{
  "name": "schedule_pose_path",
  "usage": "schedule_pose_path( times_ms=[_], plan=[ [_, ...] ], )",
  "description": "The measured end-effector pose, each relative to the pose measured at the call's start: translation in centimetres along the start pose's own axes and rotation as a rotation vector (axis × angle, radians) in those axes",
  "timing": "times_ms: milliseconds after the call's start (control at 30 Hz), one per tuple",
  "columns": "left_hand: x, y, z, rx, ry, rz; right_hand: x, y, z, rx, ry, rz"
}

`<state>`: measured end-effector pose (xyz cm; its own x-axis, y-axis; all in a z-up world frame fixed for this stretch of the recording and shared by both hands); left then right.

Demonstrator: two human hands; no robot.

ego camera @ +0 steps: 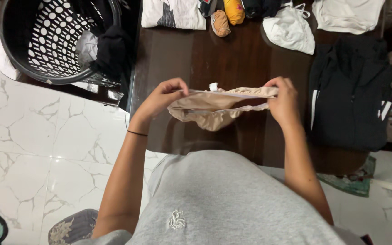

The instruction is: The person folds several garments on a wooden table, including a light blue shirt, a beige top, a white tank top, a striped shirt, and a black garment. Each item is smoothed, folded into a compact rectangle, and placed into a nearby laundry basket.

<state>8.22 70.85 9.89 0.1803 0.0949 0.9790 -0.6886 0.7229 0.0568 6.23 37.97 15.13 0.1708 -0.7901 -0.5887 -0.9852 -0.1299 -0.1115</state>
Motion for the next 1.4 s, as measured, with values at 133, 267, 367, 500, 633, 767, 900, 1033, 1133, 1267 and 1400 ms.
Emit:
schedule_pose_path(
  times_ms=[133, 267, 367, 500, 633, 767, 900, 1033, 1133, 1267, 1400],
  plan=[
    [2.1, -1.4, 3.2, -0.032, -0.123, 0.168, 5.6, -0.1, 7.8, -0.366, -0.327, 0.184],
    [1.7, -2.2, 5.6, 0.012, 0.475, 0.177, 6.5, 1.2, 14.6, -0.565, -1.48, 0.294],
    [1.5, -2.0, 6.2, -0.034, 0.793, 0.217, 5.9, 1.0, 16.8, -0.509, -1.46, 0.346],
    [1.4, -1.6, 7.6, -0.127, 1.071, 0.247, -1.1, 1.6, 17.2, -0.702, -1.654, 0.191],
    [1.6, -1.2, 6.2, 0.014, 0.906, 0.153, -8.9, 2.9, 13.2, -0.825, -1.907, 0.109],
    [0.6, -0.9, 5.5, 0.036, 0.76, 0.111, -13.5, 2.0, 5.6, -0.453, -1.032, -0.357],
    [-3.9, -1.2, 4.4, 0.03, 0.502, 0.048, -14.7, 2.7, 2.3, -0.167, -0.59, -0.455],
    [-5.6, -0.8, 6.4, -0.35, -0.202, 0.021, -10.9, 2.7, 2.3, -0.091, -0.747, -0.287],
    [-11.4, -0.1, 6.5, -0.289, -0.718, -0.556, -8.1, 2.7, 3.7, -0.139, -1.094, -0.15],
    [-12.5, -1.1, 9.8, -0.116, 0.487, -0.383, -7.9, 3.8, 7.5, -0.516, -1.355, -0.07],
    [-7.2, -5.1, 4.9, 0.144, 0.687, 0.105, -7.4, 7.5, 14.7, -1.185, -0.764, 0.091]
  ],
)
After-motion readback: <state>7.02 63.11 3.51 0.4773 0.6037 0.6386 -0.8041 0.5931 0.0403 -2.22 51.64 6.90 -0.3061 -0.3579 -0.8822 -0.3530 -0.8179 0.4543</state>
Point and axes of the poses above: each hand's wrist, its own y-axis away from the middle knuckle, its own z-axis out of the palm, x = y × z, the point moved 10 cm from there along -y, towards the middle knuckle, and after that the axes turned 14 degrees about -x, right-handed, at the moved point
